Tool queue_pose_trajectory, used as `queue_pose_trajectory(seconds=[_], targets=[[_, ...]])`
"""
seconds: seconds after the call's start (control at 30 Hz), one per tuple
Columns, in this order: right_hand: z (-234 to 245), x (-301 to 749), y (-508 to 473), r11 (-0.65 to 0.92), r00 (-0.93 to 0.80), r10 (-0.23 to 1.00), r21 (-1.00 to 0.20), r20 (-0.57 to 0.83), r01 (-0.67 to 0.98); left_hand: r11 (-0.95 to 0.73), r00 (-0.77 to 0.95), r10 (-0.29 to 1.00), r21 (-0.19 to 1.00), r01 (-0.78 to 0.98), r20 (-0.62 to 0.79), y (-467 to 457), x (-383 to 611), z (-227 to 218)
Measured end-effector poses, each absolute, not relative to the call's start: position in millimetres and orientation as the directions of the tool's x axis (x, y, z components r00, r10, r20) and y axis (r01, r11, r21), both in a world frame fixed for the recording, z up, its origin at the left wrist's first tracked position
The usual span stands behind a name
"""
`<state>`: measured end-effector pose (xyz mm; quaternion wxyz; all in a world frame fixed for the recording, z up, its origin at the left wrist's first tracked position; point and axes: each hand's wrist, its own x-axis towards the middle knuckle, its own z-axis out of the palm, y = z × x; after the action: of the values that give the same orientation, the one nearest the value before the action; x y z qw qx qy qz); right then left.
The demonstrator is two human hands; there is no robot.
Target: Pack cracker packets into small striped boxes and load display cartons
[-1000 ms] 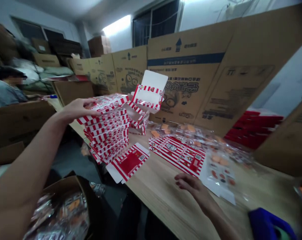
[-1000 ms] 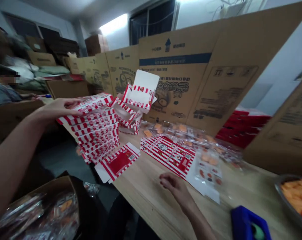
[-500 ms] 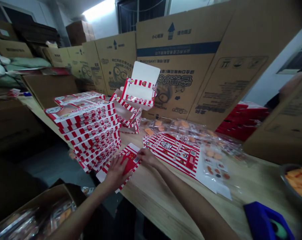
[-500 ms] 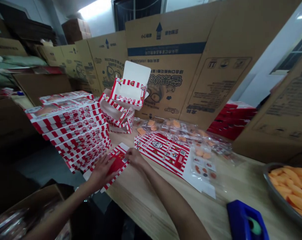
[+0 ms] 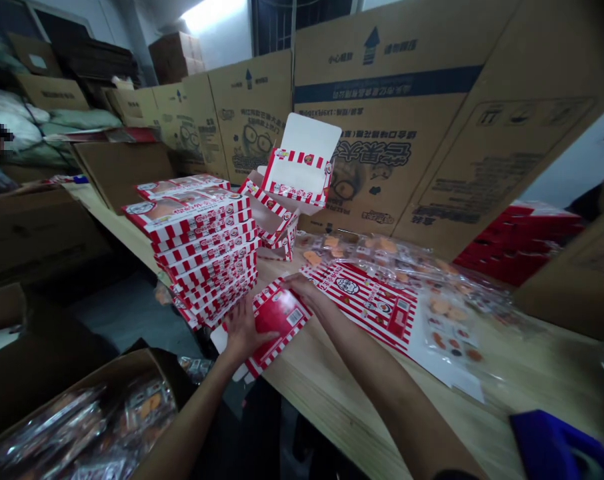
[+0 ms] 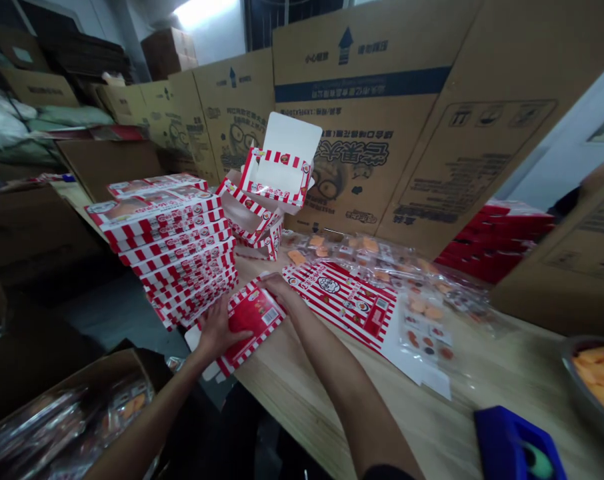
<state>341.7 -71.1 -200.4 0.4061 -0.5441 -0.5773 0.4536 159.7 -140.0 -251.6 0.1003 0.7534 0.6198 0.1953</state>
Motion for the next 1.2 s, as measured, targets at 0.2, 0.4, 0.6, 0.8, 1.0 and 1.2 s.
queue_pose_trajectory(seconds=[0.2,0.4,0.6,0.8,1.0,1.2], targets=[[-164,354,-130,0.100,-0.082,0.993,-0.987,0.090,0.125,-0.335,0.350,0.922,0.798,0.501,0.167,-161,158,-208],[-129,377,-187,0.349,0.132,0.912,-0.902,0.390,0.254,-0.093,0.435,0.900,0.990,0.107,0.038,-197,161,-194],[-163,403,-277,0.110,-0.058,0.991,-0.975,0.123,-0.196,0.289,0.460,0.878,0.914,-0.284,-0.134,-237,167,-201],[-206,398,-319,-0.086,-0.165,0.986,-0.913,-0.020,-0.400,0.353,0.542,0.830,0.875,-0.331,-0.130,-273,186,-209],[-226,391,-330,0.026,0.191,0.980,-0.910,-0.059,-0.414,0.423,0.540,0.820,0.838,-0.344,-0.192,-290,186,-220],[-242,385,-364,-0.149,-0.057,0.989,-0.892,-0.138,-0.428,0.448,0.502,0.833,0.815,-0.368,-0.232,-301,178,-235]])
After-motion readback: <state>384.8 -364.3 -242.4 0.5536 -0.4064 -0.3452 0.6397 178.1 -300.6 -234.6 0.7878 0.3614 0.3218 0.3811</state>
